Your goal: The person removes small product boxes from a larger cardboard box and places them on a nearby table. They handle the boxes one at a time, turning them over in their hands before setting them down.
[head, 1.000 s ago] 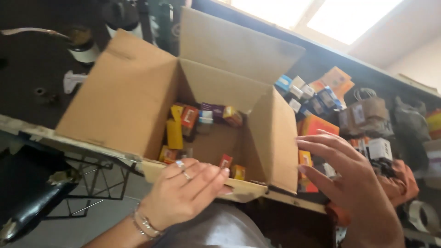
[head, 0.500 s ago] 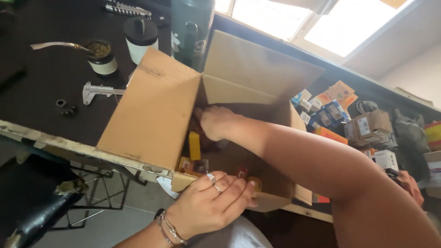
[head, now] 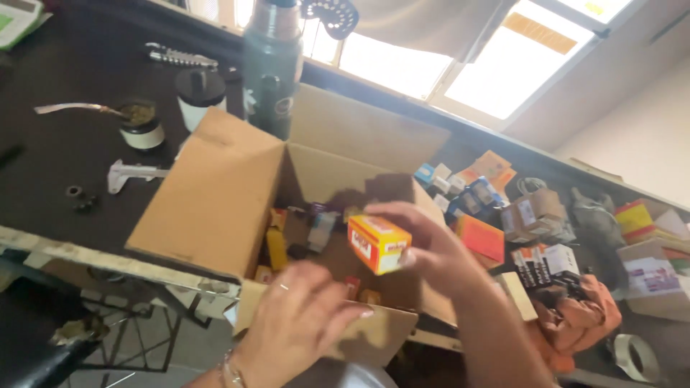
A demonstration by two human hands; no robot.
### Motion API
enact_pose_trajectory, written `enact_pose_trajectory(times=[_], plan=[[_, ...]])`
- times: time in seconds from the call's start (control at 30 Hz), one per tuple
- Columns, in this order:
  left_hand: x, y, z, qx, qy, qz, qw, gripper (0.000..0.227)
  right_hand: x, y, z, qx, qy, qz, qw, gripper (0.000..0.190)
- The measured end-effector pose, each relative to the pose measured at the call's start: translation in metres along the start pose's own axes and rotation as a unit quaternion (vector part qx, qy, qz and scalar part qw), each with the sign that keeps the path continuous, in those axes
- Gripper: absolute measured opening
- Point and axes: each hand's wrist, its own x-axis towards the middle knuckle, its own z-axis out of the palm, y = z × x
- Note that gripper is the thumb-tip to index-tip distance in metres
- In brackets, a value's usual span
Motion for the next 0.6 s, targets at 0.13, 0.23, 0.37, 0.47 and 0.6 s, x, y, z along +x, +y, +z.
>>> enact_pose_trajectory(times=[0.13, 0.23, 0.37, 0.47, 0.6], plan=[[0.039, 0.006, -0.016, -0.118, -0.001, -0.064, 0.991, 0.053, -0.023, 0.007, 0.026, 0.131, 0.087, -0.044, 0.987, 0.084], [0.051, 0.007, -0.015, -0.150, -0.011, -0.039, 0.988, 0.037, -0.026, 0.009, 0.027, 0.116, 0.099, -0.053, 0.987, 0.086], [0.048, 0.003, -0.004, -0.163, -0.015, -0.070, 0.984, 0.035, -0.026, 0.009, 0.024, 0.154, 0.091, -0.034, 0.983, 0.097], [0.048, 0.004, -0.003, -0.155, -0.013, -0.070, 0.985, 0.036, -0.026, 0.010, 0.026, 0.122, 0.123, -0.036, 0.984, 0.094], [0.045, 0.002, -0.003, -0.151, -0.020, -0.067, 0.986, 0.039, -0.026, 0.014, 0.029, 0.152, 0.123, -0.033, 0.980, 0.098]])
